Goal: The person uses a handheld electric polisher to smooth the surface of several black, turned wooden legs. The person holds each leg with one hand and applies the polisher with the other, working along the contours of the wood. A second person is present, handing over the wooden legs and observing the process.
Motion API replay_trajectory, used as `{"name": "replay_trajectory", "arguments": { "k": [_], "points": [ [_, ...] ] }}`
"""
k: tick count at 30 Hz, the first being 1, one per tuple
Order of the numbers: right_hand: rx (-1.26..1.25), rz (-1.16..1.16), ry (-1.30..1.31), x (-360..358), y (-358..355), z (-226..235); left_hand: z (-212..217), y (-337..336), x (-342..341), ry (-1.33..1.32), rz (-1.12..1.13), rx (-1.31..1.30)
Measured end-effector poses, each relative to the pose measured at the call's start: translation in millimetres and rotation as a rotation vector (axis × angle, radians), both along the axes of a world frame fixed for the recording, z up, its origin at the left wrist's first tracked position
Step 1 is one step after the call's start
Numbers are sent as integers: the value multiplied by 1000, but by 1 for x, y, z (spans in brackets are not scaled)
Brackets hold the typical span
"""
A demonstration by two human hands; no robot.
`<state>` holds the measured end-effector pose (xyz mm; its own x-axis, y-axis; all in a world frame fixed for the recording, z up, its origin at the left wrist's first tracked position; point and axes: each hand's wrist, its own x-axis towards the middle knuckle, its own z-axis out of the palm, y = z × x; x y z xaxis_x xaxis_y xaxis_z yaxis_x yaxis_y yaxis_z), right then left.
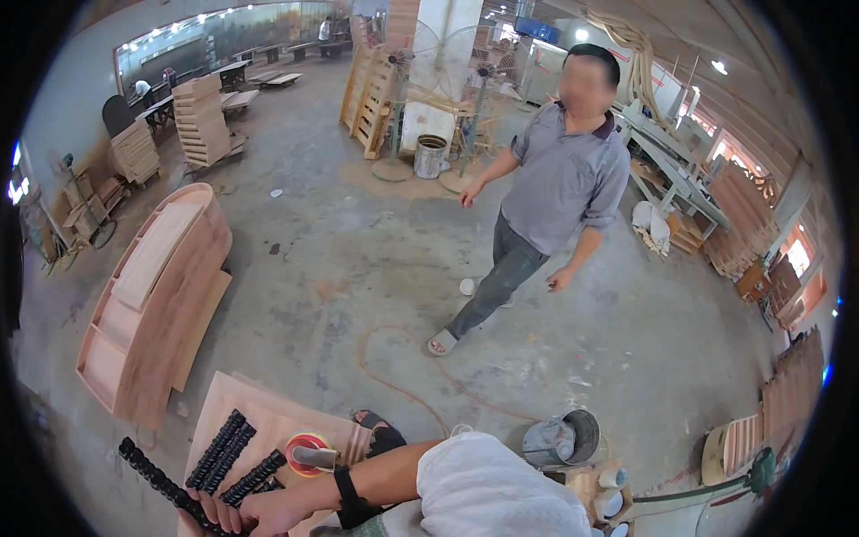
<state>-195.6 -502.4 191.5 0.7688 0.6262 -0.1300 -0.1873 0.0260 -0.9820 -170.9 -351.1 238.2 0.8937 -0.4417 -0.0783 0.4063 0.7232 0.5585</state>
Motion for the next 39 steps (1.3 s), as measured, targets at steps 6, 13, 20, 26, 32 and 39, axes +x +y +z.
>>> {"name": "replay_trajectory", "arguments": {
  "k": [6, 13, 20, 26, 32, 39],
  "points": [
    [-215, -86, -219, -4, -4, 6, -18, 2, -3, -107, 104, 165],
    [-320, -108, -193, -2, -7, 20, -8, -11, -9, -229, 251, 464],
    [-101, 44, -140, 6, -20, 8, -5, -13, -10, -10, 182, 376],
    [-47, 154, -268, 14, -19, -21, -12, -9, -8, 59, 119, 234],
    [40, 295, -70, 26, -28, -12, -16, -6, -2, 71, 108, 102],
    [125, 157, 15, 19, -14, -44, -18, -11, 2, 32, 248, 225]
  ]
}}
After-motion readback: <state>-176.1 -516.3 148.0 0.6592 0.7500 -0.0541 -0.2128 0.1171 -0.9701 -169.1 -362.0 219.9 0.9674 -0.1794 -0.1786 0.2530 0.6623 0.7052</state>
